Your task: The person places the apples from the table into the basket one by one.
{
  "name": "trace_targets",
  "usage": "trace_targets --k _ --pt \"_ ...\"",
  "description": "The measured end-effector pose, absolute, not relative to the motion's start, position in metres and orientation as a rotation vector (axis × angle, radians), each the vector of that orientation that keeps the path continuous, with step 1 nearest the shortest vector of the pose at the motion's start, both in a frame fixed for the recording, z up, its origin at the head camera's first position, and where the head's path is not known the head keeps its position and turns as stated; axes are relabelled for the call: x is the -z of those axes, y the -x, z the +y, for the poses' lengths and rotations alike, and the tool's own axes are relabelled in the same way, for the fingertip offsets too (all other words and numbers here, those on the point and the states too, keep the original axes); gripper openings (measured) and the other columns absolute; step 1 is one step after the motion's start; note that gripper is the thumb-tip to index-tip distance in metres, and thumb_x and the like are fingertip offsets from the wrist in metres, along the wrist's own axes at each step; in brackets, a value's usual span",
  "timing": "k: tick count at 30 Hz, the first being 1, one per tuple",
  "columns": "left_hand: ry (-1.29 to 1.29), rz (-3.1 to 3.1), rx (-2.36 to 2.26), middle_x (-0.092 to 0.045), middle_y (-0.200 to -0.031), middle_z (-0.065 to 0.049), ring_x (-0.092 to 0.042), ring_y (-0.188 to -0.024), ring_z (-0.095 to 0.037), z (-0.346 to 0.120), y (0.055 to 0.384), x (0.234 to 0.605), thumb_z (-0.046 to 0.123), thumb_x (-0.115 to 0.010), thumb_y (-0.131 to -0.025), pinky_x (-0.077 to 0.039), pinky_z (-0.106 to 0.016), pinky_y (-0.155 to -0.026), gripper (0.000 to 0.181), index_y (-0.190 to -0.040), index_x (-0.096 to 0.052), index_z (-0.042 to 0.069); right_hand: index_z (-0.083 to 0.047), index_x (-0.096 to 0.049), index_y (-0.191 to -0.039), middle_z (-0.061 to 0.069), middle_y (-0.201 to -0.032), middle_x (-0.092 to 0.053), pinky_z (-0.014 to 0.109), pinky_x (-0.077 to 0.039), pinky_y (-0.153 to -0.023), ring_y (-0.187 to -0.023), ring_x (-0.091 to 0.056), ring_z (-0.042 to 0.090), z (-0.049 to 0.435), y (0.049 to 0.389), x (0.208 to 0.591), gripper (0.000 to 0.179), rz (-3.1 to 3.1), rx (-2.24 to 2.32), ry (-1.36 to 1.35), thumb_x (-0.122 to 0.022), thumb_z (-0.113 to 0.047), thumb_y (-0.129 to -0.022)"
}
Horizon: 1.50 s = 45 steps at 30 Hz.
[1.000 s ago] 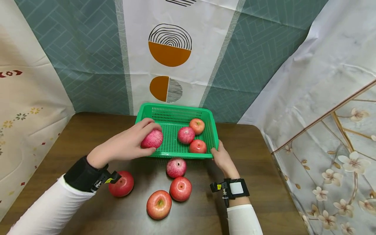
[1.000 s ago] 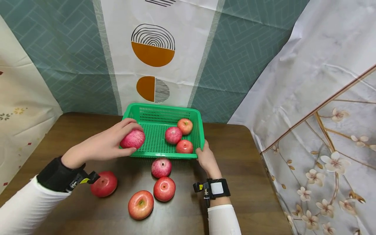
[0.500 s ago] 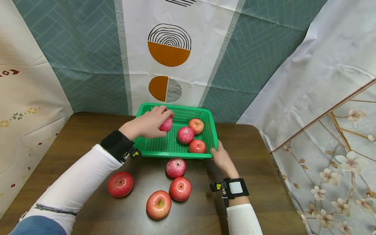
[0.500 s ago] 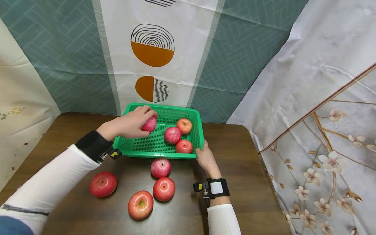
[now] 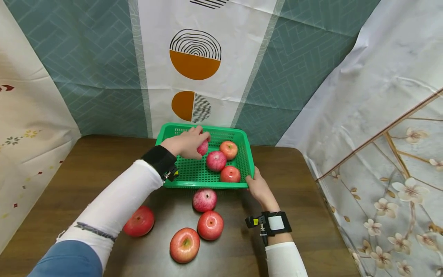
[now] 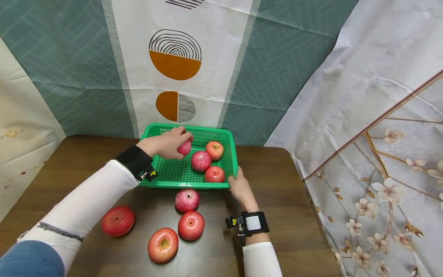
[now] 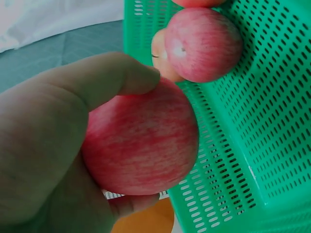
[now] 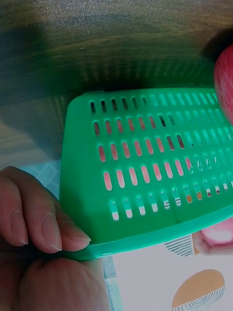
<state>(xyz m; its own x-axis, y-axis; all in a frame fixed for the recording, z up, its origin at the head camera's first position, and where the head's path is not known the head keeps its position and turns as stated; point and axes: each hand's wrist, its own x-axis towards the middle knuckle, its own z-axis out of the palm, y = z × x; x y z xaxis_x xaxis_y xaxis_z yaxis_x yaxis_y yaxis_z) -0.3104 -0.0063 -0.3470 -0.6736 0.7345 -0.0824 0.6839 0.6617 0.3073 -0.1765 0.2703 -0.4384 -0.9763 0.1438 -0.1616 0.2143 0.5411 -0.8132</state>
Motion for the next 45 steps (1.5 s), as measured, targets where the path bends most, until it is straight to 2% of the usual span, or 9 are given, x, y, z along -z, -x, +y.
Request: trace_targets --k 5,8,15,20,25,31,38,45 --pt "-1.055 2.649 -0.324 -0.037 -0.122 -0.012 -0.040 -0.109 -0.029 0.007 0.319 0.351 0.020 -0.072 -0.083 -0.045 -0.043 -0.086 0.056 -0.132 -0.045 0.018 -0.007 -0.020 -0.154 0.017 -0.115 -0.054 0.033 -0.042 -0.069 -0.085 -0.053 0.027 0.270 0.177 0.441 0.057 2.686 1.451 -0.317 -0.040 -0.018 -0.102" --pt "-1.027 2.657 -0.302 -0.037 -0.122 -0.012 -0.040 -0.109 -0.030 0.013 0.326 0.358 0.018 -0.070 -0.083 -0.044 -0.045 -0.088 0.055 -0.133 -0.045 0.019 -0.008 -0.019 -0.155 0.017 -0.113 -0.054 0.033 -0.042 -0.069 -0.085 -0.052 0.027 0.270 0.176 0.440 0.058 2.679 1.466 -0.321 -0.040 -0.018 -0.102" --pt "-0.997 2.676 -0.230 -0.038 -0.129 -0.016 -0.036 -0.120 -0.035 0.023 0.334 0.365 0.016 -0.071 -0.086 -0.032 -0.056 -0.106 0.055 -0.134 -0.045 0.016 -0.009 -0.019 -0.155 0.017 -0.114 -0.056 0.033 -0.043 -0.067 -0.083 -0.054 0.028 0.271 0.176 0.440 0.058 2.699 1.454 -0.324 -0.040 -0.018 -0.101" --pt "-0.986 2.700 -0.173 -0.036 -0.138 -0.020 -0.030 -0.128 -0.038 0.026 0.336 0.377 0.017 -0.071 -0.089 -0.023 -0.061 -0.112 0.054 -0.137 -0.046 0.013 -0.008 -0.021 -0.155 0.018 -0.115 -0.057 0.031 -0.043 -0.065 -0.079 -0.054 0.027 0.269 0.177 0.442 0.058 2.708 1.456 -0.328 -0.041 -0.016 -0.101" --pt "-0.979 2.723 -0.163 -0.036 -0.138 -0.022 -0.030 -0.127 -0.039 0.028 0.341 0.385 0.016 -0.073 -0.088 -0.024 -0.059 -0.112 0.055 -0.136 -0.046 0.011 -0.008 -0.021 -0.154 0.018 -0.116 -0.057 0.032 -0.043 -0.066 -0.080 -0.055 0.028 0.269 0.176 0.441 0.058 2.703 1.473 -0.328 -0.042 -0.015 -0.101" --pt "-0.982 2.720 -0.133 -0.033 -0.139 -0.021 -0.028 -0.127 -0.038 0.032 0.348 0.395 0.013 -0.068 -0.090 -0.022 -0.056 -0.112 0.053 -0.137 -0.044 0.011 -0.009 -0.021 -0.155 0.017 -0.113 -0.057 0.032 -0.043 -0.066 -0.080 -0.054 0.028 0.272 0.177 0.441 0.058 2.705 1.466 -0.335 -0.041 -0.016 -0.101" --pt "-1.020 2.737 -0.136 -0.036 -0.137 -0.022 -0.031 -0.125 -0.040 0.033 0.350 0.397 0.012 -0.065 -0.091 -0.025 -0.057 -0.110 0.047 -0.134 -0.047 0.010 -0.010 -0.022 -0.155 0.018 -0.115 -0.057 0.032 -0.043 -0.064 -0.078 -0.053 0.026 0.272 0.178 0.441 0.057 2.718 1.468 -0.312 -0.041 -0.016 -0.101" --pt "-0.999 2.732 -0.136 -0.034 -0.142 -0.025 -0.026 -0.133 -0.043 0.035 0.351 0.403 0.011 -0.061 -0.094 -0.023 -0.058 -0.112 0.043 -0.134 -0.046 0.009 -0.009 -0.020 -0.155 0.020 -0.118 -0.057 0.033 -0.043 -0.065 -0.080 -0.053 0.027 0.272 0.177 0.440 0.058 2.713 1.464 -0.308 -0.040 -0.014 -0.101"
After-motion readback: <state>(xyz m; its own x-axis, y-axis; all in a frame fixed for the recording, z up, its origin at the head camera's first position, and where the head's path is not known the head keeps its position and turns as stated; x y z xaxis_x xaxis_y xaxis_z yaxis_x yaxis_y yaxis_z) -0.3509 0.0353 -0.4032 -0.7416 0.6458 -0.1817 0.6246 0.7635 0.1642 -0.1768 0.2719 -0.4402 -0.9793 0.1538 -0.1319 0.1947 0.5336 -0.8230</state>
